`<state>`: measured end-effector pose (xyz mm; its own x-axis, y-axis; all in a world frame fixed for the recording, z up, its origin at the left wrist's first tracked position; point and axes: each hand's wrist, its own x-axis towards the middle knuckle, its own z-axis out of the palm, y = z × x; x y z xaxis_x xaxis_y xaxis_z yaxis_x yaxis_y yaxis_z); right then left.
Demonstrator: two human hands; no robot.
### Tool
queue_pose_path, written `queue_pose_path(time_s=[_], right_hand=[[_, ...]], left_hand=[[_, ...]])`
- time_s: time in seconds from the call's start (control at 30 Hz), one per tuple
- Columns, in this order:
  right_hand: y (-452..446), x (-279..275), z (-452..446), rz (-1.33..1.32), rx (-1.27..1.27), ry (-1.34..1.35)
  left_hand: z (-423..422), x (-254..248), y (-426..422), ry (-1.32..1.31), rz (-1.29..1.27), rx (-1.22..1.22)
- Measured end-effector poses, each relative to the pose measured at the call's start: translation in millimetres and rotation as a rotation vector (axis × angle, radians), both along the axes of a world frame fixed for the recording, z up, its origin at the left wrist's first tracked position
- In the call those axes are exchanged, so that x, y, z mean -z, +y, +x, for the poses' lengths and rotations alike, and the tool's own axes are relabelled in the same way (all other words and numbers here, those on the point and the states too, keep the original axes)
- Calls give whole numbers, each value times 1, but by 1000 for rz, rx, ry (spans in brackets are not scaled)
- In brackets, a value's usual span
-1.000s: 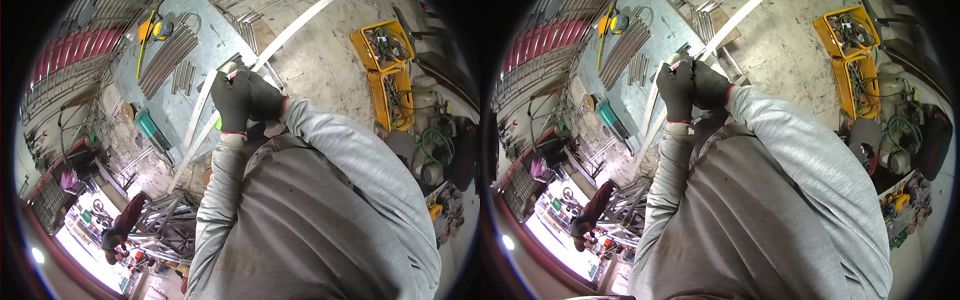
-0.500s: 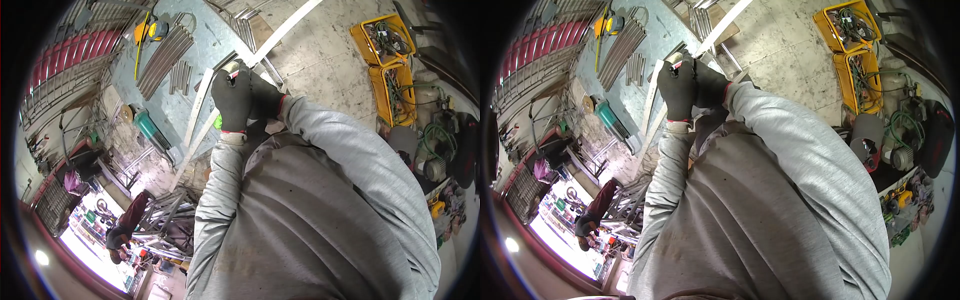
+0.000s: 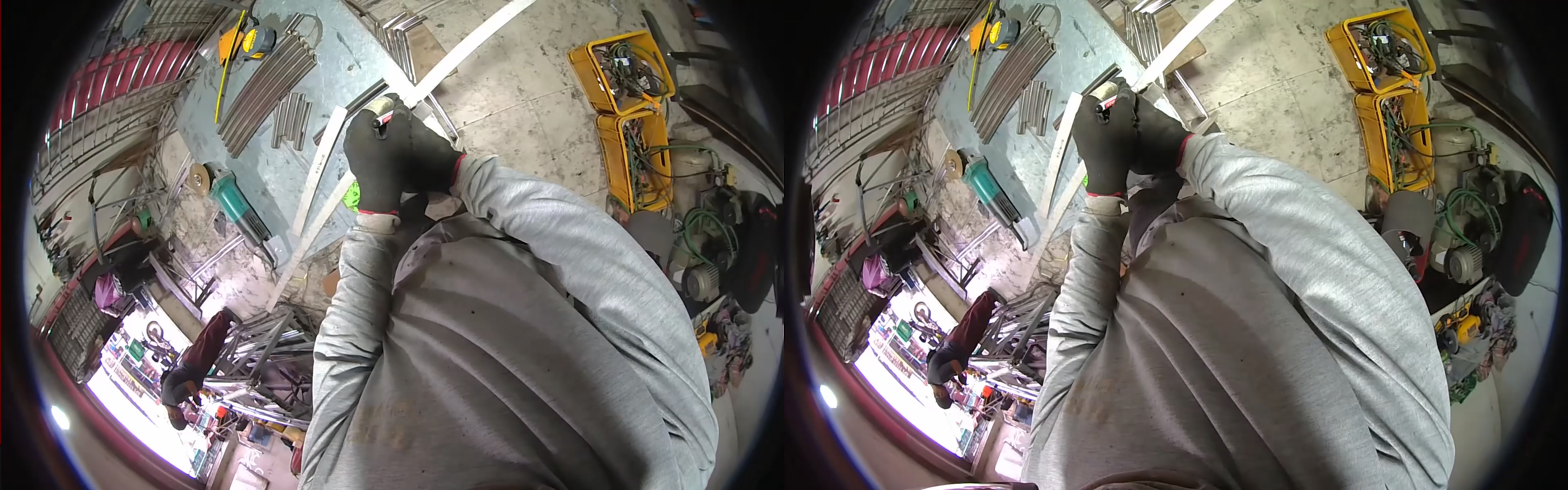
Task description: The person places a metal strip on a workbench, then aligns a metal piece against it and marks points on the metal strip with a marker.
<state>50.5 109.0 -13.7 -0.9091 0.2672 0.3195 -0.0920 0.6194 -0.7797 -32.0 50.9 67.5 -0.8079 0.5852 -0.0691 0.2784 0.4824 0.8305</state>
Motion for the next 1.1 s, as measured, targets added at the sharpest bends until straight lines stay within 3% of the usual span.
queue_pose_path(time_s=[0.07,0.17,0.37,0.5,0.57,0.97,1.1], right_hand=[[-1,2,-2,300,31,-7],[1,-1,-2,209,16,38],[2,1,0,471,-18,-3],[-1,7,2,379,17,20],[0,8,3,394,42,18],[1,8,3,424,26,5],[6,-15,1,373,4,-7]], left_hand=[[1,-2,0,20,6,10],[-3,7,-2,205,41,84],[-1,6,-3,178,-13,64],[-1,5,-3,167,-158,40],[0,5,-1,201,2,55],[-1,13,-3,180,94,64],[-5,6,-11,191,85,71]])
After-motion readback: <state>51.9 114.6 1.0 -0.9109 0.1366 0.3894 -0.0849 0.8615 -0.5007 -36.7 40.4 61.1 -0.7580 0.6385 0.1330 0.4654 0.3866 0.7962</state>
